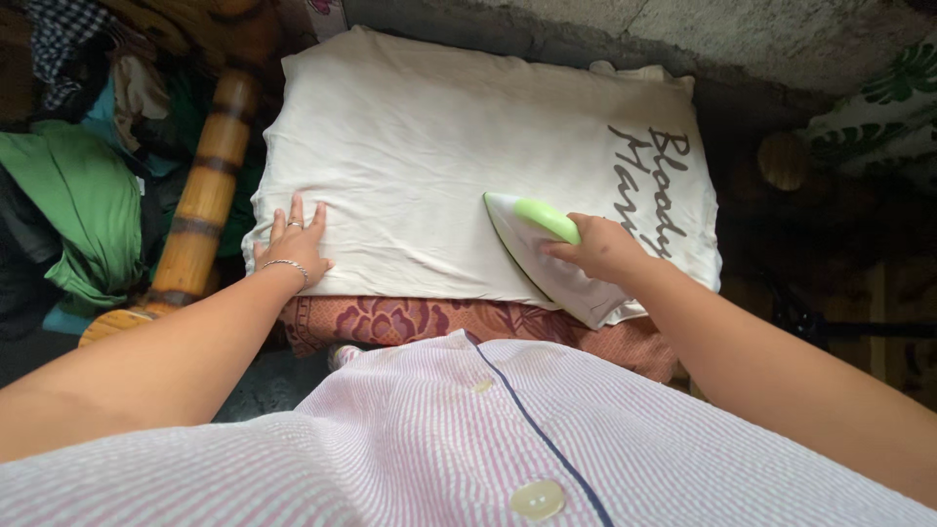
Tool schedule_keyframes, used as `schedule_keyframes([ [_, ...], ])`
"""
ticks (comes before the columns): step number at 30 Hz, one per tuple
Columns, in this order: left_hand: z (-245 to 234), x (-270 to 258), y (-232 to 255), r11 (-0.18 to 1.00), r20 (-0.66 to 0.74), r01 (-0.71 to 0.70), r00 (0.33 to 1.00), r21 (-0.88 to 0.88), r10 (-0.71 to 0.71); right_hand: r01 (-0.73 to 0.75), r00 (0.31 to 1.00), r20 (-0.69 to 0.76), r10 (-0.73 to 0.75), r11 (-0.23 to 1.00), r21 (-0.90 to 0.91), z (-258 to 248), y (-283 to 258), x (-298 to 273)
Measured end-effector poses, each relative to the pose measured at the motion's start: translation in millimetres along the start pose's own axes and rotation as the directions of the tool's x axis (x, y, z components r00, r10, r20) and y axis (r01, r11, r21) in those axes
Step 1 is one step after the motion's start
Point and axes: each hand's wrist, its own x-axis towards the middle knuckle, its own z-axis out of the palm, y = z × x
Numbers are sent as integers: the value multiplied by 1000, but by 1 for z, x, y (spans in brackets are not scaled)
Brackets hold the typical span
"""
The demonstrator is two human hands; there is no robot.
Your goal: The person irons a white t-shirt laid on a patterned cushion. They use a green and white iron to smooth the fabric, periodically lifting and repositioning the shirt to access different areas. The person continues ironing until the shirt appears smooth.
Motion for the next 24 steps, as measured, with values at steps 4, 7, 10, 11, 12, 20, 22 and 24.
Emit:
schedule_keyframes([
  [4,21,-7,41,987,-85,141,985,-78,-148,20,999,-39,-20,1000,6,0,10,6],
  [7,25,-52,94,999,-25,-30,999,-14,30,84,987,-123,-103,985,-151,8,13,12],
  [10,19,-88,146,998,221,59,974,-18,-53,72,997,18,-70,991,-117,-4,14,24],
  [11,17,-94,155,992,288,119,952,-34,-104,146,989,5,-147,976,-164,-10,18,24],
  [12,15,-97,159,989,302,150,943,-15,-138,218,974,-5,-224,953,-211,-17,24,24],
  [20,35,-52,142,985,379,158,909,72,-174,238,969,25,-245,908,-345,-33,88,-14],
  [22,46,-51,129,993,346,104,931,53,-116,251,965,19,-263,894,-372,-31,88,-20],
  [24,49,-47,128,997,329,73,941,34,-81,275,957,20,-291,879,-389,-37,82,-14],
])
